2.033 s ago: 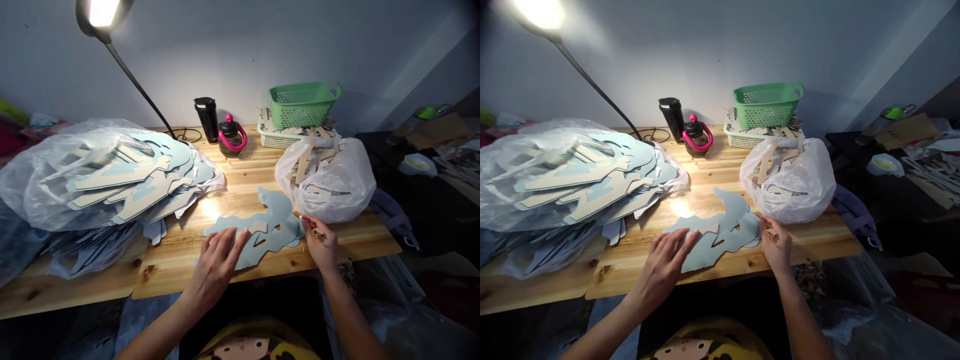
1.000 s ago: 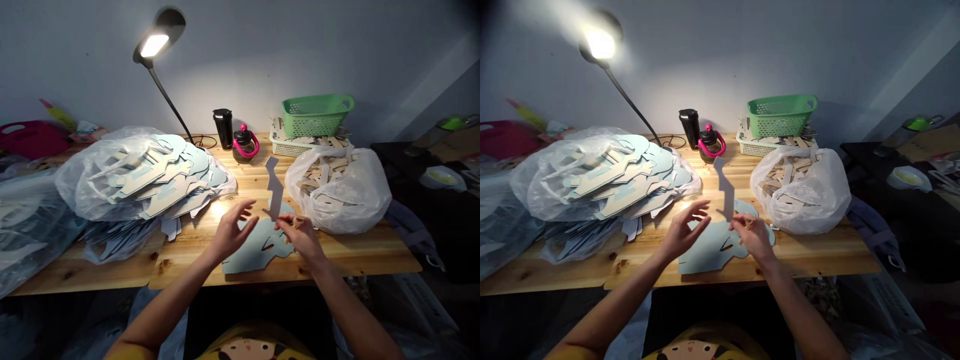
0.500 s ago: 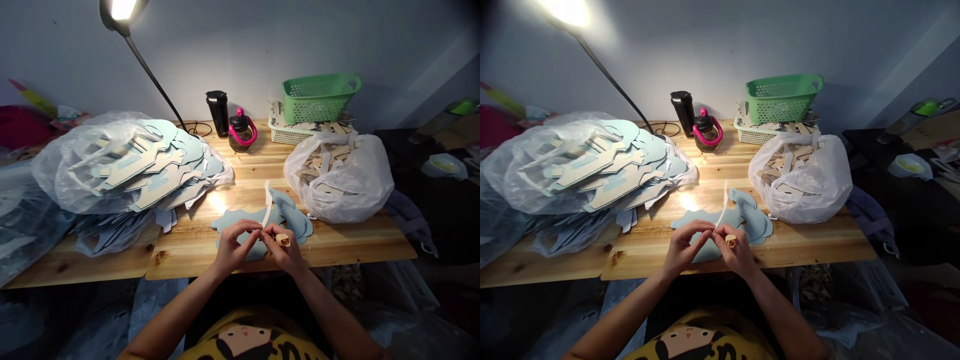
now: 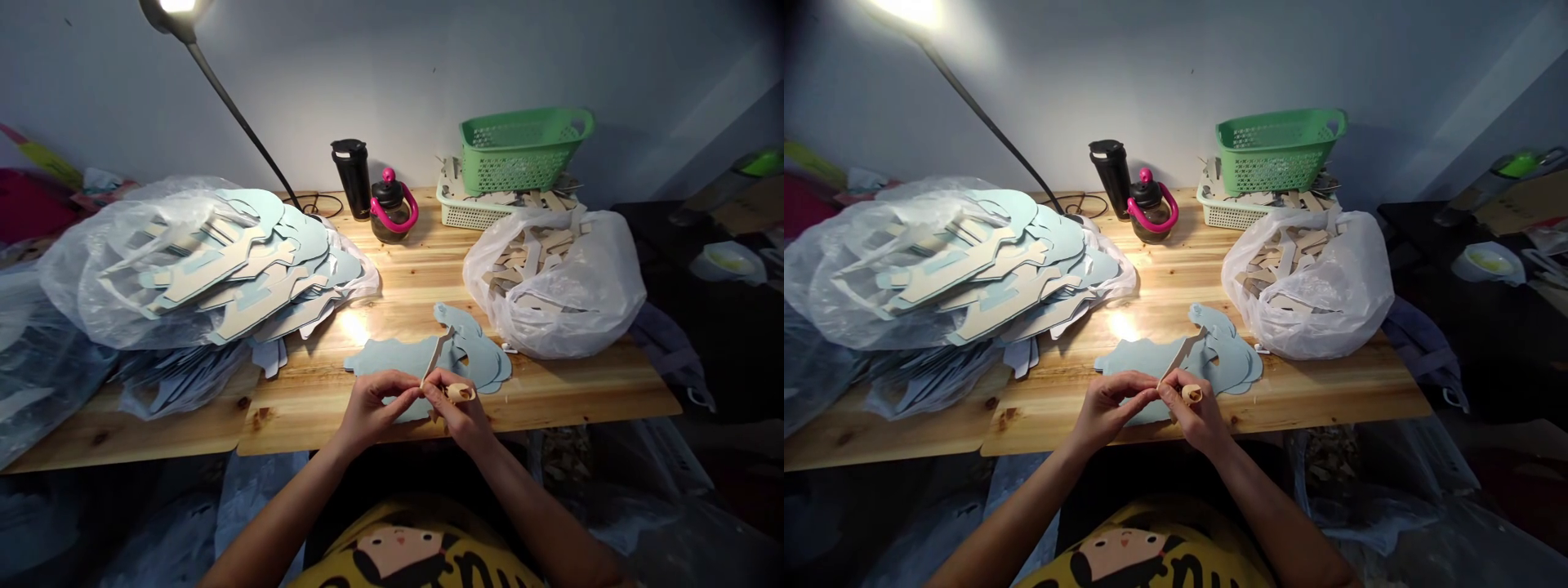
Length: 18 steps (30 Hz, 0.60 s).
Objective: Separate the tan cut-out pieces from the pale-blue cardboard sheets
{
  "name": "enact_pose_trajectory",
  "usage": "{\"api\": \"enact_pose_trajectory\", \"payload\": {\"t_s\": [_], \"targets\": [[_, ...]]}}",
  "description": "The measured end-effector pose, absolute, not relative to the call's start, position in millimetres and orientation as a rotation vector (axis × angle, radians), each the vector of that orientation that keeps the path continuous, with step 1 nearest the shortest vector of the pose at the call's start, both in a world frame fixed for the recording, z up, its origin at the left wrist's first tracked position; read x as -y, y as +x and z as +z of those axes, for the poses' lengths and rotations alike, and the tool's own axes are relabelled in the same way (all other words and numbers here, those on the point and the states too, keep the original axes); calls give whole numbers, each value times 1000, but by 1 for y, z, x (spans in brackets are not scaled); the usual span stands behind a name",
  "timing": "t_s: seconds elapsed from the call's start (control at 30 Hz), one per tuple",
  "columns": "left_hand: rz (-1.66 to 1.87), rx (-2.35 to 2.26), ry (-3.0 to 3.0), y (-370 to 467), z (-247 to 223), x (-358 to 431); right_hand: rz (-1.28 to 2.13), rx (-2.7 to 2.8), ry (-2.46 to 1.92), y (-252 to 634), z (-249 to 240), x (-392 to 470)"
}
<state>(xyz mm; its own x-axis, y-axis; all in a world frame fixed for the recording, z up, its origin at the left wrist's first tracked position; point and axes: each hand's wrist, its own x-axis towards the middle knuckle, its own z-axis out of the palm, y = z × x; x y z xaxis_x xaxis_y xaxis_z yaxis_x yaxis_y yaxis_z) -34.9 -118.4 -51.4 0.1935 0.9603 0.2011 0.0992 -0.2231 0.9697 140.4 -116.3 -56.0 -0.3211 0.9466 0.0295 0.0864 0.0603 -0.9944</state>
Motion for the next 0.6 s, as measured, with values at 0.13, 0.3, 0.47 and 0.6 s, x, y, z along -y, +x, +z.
{"api": "enact_pose_trajectory", "payload": {"t_s": [0.13,0.3,0.47,0.6], "targets": [[1148,-1110,1520,-31,-56,123,1406,1503,-1059,140,-63,117],[1225,-1102,1192,-31,-59,124,1373,1458,-1108,142,-72,117],[1041,-1098,1290,-31,-59,123,1298,1592,-1120,144,-70,119],[1056,-1165,1224,-32,-60,123,1487,1382,-1077,145,-78,118]]}}
